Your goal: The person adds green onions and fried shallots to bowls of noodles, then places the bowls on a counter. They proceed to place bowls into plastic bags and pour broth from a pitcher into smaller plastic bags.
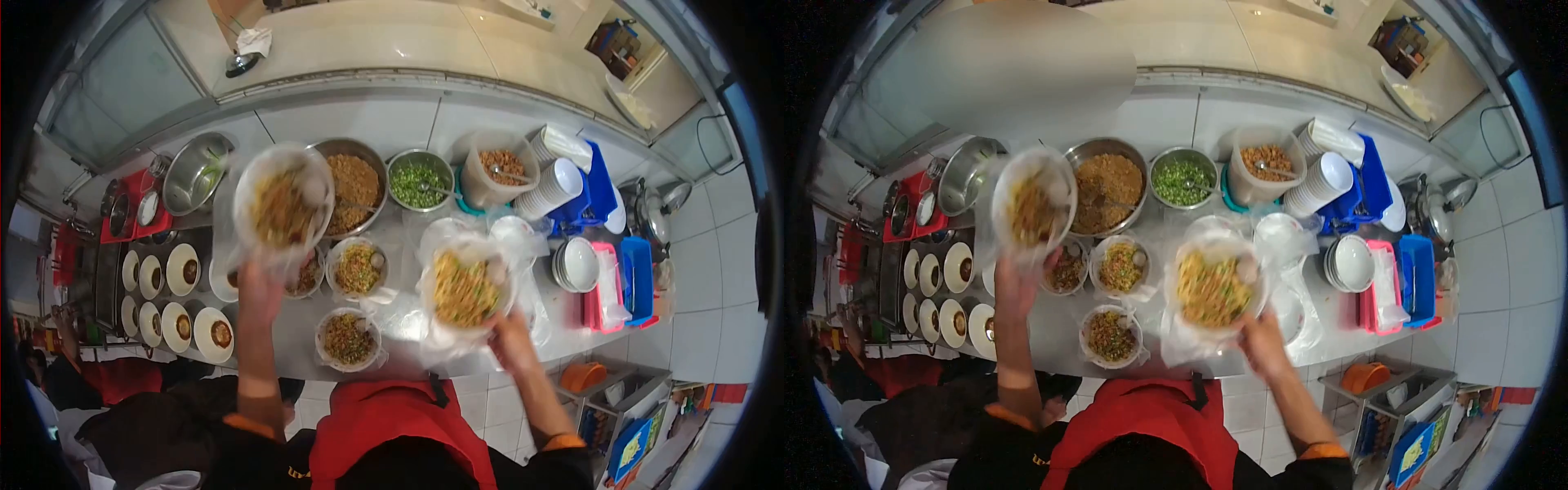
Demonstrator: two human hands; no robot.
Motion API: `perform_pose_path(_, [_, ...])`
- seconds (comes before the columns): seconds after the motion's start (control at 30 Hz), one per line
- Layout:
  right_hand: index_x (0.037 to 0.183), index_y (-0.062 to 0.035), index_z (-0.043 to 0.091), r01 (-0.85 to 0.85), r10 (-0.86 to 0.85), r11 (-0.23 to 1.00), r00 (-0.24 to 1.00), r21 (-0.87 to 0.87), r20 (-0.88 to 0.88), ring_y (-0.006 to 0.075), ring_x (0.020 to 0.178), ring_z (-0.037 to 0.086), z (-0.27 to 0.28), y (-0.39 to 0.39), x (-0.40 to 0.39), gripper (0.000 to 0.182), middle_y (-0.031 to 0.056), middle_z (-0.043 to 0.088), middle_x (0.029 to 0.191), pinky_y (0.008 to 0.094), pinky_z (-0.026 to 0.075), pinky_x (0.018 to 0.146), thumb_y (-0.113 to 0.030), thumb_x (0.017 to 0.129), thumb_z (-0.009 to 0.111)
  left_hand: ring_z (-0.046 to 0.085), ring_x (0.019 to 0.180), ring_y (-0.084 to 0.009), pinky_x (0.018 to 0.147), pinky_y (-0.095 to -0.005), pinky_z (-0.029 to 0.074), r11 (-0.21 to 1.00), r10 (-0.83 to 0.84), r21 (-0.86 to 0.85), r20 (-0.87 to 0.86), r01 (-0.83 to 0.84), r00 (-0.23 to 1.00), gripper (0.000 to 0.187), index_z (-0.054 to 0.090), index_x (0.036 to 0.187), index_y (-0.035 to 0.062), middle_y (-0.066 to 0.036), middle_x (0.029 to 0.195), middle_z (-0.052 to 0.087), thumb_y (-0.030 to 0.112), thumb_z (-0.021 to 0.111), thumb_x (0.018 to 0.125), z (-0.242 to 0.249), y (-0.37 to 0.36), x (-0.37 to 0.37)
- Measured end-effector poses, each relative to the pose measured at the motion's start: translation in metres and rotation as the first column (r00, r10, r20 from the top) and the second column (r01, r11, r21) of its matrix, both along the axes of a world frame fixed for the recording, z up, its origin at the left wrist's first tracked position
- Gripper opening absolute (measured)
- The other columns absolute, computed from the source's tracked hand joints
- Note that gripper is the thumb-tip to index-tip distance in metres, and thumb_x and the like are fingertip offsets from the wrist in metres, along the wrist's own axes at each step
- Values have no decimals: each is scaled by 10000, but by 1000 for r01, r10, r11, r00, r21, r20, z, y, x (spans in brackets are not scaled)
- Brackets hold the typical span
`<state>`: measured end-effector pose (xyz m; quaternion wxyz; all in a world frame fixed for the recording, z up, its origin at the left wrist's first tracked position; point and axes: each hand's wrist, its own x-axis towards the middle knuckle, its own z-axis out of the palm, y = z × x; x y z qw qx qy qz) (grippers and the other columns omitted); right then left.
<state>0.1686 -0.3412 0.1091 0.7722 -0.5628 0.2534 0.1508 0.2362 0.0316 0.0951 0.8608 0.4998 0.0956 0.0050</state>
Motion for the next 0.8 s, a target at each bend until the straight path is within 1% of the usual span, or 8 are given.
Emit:
perform_pose_path(0.03, [1272,33,385,-29,29,1000,996,-2,79,248,861,656,11,-8,27,489,160,600,1091,372,583,711,-16,799,500,521,1150,-269,938,-452,469,996,-92,10,105,91,990,501,374,1345,49,-123,1306,484,341,457,947,14,-6,33])
perform_pose_path(0.1, [1255,60,385,-60,59,998,973,-3,221,294,913,641,37,-13,94,394,194,566,1140,444,578,759,-38,874,423,625,932,-281,846,-412,520,999,5,-53,191,6,982,388,457,1230,-53,-177,1126,581,202,412,941,47,-28,92])
perform_pose_path(0.13, [1202,106,402,-100,103,995,964,-26,246,309,950,625,49,-15,131,346,212,552,1152,472,570,778,-46,892,401,627,922,-281,844,-401,525,997,-82,12,185,81,979,383,467,1206,-68,-187,1108,587,198,400,939,57,-23,128])
perform_pose_path(0.2, [1131,160,415,-183,178,983,902,-25,394,343,1014,598,60,-16,207,319,255,527,1168,444,563,823,-28,875,387,628,912,-282,842,-389,529,987,-157,70,190,146,969,381,477,1182,-83,-198,1090,592,194,387,937,77,-18,186])
perform_pose_path(0.37, [1267,110,355,-253,175,961,867,111,467,373,1056,572,98,34,366,424,249,472,1255,387,569,840,18,853,352,632,891,-282,811,-338,549,980,-118,168,57,107,991,376,487,1126,-118,-237,1008,595,167,333,936,103,-13,280])
perform_pose_path(0.6, [1273,62,364,-203,96,959,890,199,445,383,1074,559,87,140,521,405,237,478,1247,435,586,810,23,873,319,642,917,-299,797,-358,567,939,-154,313,20,140,988,404,447,1137,-132,-262,981,597,187,289,947,99,14,310])
perform_pose_path(0.67, [1232,45,429,-148,36,966,889,213,456,352,937,633,84,172,547,356,227,556,1130,436,620,667,18,887,342,647,912,-305,821,-366,557,941,-151,303,-18,150,988,396,454,1127,-121,-262,982,610,191,308,932,100,20,310])
perform_pose_path(0.8, [1151,28,506,-161,70,973,891,168,449,315,873,658,91,229,569,301,195,624,988,438,618,640,-19,905,338,647,910,-308,837,-370,549,955,-157,243,-84,173,984,388,459,1132,-111,-259,994,612,185,349,907,101,33,317])
